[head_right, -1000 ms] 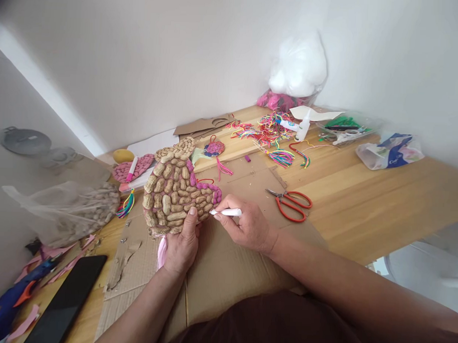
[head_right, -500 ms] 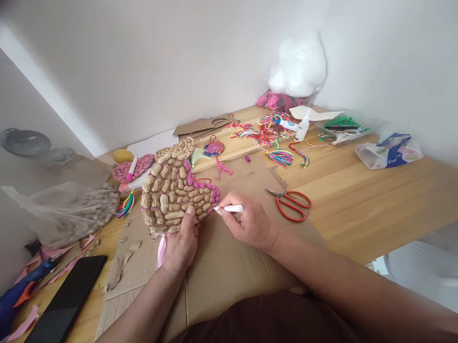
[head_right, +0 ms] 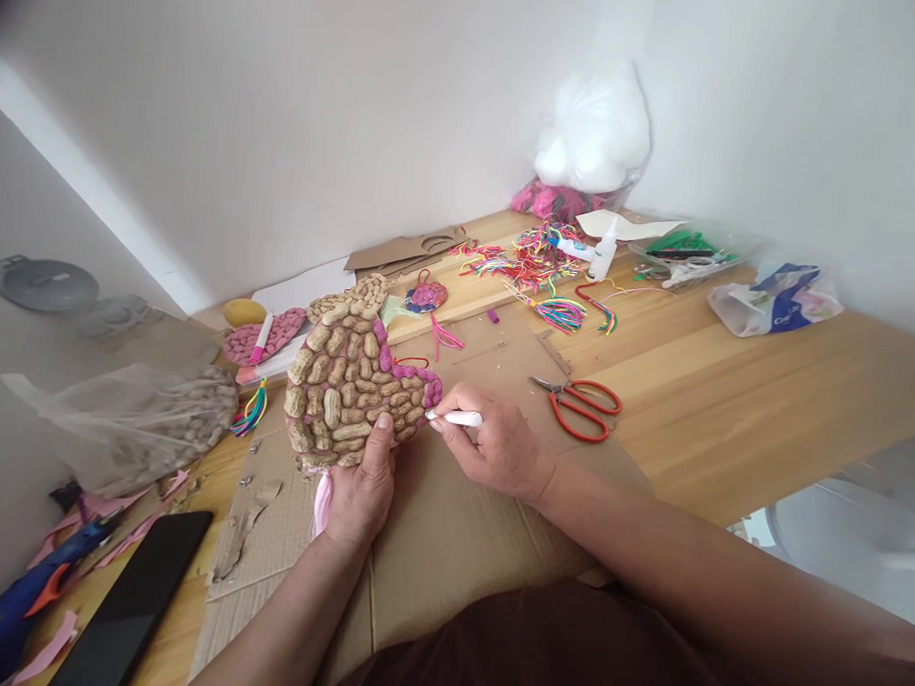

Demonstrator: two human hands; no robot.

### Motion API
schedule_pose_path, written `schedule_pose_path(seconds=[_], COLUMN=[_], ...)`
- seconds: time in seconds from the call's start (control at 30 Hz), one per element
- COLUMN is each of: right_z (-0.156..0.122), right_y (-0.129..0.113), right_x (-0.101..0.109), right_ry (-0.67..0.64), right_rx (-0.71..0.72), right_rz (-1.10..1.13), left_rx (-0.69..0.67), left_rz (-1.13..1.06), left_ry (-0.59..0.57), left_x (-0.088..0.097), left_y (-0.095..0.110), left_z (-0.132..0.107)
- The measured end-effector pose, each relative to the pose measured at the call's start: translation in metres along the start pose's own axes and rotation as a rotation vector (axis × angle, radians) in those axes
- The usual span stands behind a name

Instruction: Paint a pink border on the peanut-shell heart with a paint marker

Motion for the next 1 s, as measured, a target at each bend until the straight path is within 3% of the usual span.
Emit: schedule_pose_path(seconds=[0.53, 0.7, 0.9, 1.0], right_z=[0.0062, 0.0056, 0.0062, 0.0050], right_y=[0.0076, 0.0078, 0.0084, 0.0090], right_x=[0.0076, 0.0042, 0.0060, 0.0009], right_ry=[0.044, -0.017, 0.013, -0.047], right_rx=[-0.131, -0.140, -0.147, -0.150], right_rz=[-0.025, 0.035, 0.033, 0.062], left_rx=[-0.018, 0.007, -0.008, -0.016], left_rz=[-0.006, 0.023, 0.024, 0.003], left_ry=[-0.021, -0.039, -0.042, -0.022], left_x=[-0.0001, 0.0006, 0.0010, 0.0007], left_y=[-0.0015, -0.0014, 0.0013, 0.0020], left_z=[-0.0007, -0.0010, -0.0009, -0.0010])
Point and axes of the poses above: each hand's wrist, its own z-axis towards the middle knuckle, its own x-axis out of the back of the hand, y = z × x, the point moved 7 cm from there along z, towards the middle knuckle, and after that the axes turned 15 degrees about -x, right-handed, at the moved point
